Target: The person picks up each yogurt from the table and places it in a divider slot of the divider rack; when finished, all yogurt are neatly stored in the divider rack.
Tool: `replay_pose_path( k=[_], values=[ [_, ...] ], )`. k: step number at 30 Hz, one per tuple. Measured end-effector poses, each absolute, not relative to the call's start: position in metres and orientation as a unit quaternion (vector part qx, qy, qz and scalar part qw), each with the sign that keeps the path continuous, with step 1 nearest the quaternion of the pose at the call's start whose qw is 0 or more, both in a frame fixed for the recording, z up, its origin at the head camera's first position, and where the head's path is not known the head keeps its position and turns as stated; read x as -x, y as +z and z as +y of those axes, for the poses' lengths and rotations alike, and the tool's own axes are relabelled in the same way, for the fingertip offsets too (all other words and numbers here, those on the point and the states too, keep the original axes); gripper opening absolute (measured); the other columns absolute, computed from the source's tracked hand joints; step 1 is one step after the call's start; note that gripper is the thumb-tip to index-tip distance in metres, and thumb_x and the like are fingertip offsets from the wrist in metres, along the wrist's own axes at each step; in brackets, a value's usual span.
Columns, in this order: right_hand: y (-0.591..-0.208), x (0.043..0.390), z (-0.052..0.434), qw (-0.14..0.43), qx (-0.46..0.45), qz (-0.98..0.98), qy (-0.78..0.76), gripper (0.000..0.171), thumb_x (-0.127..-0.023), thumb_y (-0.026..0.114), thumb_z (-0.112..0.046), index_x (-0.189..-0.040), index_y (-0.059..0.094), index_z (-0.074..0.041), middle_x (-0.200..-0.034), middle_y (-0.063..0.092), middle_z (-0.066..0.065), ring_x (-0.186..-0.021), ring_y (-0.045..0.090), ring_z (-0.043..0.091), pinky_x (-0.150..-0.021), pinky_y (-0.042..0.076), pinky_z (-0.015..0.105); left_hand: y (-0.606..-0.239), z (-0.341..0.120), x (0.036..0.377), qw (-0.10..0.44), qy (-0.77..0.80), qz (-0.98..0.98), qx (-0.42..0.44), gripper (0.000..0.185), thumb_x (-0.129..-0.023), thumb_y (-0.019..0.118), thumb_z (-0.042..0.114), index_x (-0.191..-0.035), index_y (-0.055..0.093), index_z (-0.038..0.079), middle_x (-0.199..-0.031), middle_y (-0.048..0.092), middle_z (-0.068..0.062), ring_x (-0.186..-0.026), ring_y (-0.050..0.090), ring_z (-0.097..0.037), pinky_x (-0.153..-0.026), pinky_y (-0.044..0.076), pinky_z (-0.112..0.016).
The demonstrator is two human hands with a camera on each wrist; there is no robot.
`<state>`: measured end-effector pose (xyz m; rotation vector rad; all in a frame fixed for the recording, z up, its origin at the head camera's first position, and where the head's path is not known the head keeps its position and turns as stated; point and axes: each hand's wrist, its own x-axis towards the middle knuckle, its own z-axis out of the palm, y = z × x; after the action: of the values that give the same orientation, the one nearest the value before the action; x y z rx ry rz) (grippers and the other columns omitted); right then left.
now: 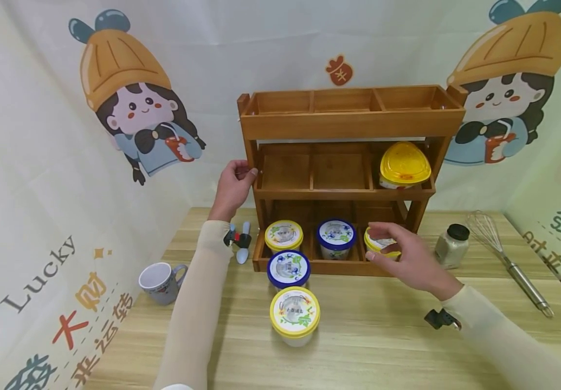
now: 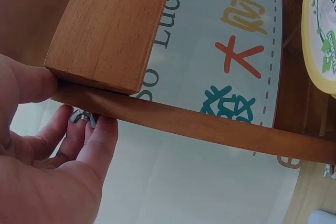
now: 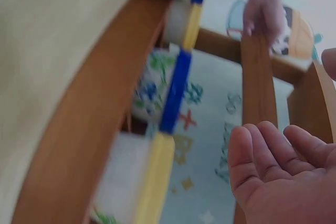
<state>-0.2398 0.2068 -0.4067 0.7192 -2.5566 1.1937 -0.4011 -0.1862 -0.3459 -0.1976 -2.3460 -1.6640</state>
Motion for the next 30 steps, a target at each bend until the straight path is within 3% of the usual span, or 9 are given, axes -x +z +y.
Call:
replay_pose_path(
  k=[6, 16, 23, 30],
  values=[
    [-0.419, 0.237, 0.183, 0.074, -0.272, -0.864, 0.416, 0.058, -0.097, 0.079, -0.024, -0.147, 0.056, -0.005, -0.139, 0.067, 0.016, -0.124, 0.067, 0.032, -0.094, 0.062, 0.039, -0.344, -0.186, 0.399, 0.127, -0.572, -0.808, 0.065, 0.046, -0.108, 0.062, 0.027, -0.145, 0.051, 0.002, -0.143, 0.057, -0.018, -0.131, 0.056, -0.032, -0.115, 0.048, -0.047],
    [-0.436, 0.235, 0.152, 0.018, -0.302, -0.844, 0.443, 0.057, -0.097, 0.079, -0.023, -0.146, 0.056, -0.006, -0.143, 0.065, 0.014, -0.128, 0.065, 0.031, -0.1, 0.061, 0.04, -0.344, -0.185, 0.4, 0.128, -0.573, -0.807, 0.063, 0.046, -0.108, 0.062, 0.027, -0.144, 0.051, 0.002, -0.143, 0.057, -0.019, -0.133, 0.056, -0.033, -0.116, 0.048, -0.048],
    [-0.441, 0.226, 0.131, -0.019, -0.334, -0.832, 0.443, 0.058, -0.097, 0.078, -0.023, -0.148, 0.055, -0.007, -0.14, 0.068, 0.011, -0.127, 0.066, 0.028, -0.094, 0.061, 0.032, -0.345, -0.186, 0.402, 0.126, -0.572, -0.808, 0.061, 0.045, -0.107, 0.062, 0.027, -0.144, 0.051, 0.003, -0.142, 0.057, -0.018, -0.132, 0.057, -0.033, -0.116, 0.048, -0.047],
    [-0.447, 0.218, 0.115, -0.056, -0.362, -0.812, 0.454, 0.061, -0.095, 0.079, -0.029, -0.147, 0.055, -0.008, -0.137, 0.067, 0.01, -0.126, 0.065, 0.027, -0.095, 0.061, 0.035, -0.345, -0.186, 0.403, 0.123, -0.573, -0.808, 0.06, 0.046, -0.107, 0.063, 0.027, -0.144, 0.051, 0.003, -0.143, 0.057, -0.018, -0.132, 0.057, -0.032, -0.116, 0.048, -0.046]
  ],
)
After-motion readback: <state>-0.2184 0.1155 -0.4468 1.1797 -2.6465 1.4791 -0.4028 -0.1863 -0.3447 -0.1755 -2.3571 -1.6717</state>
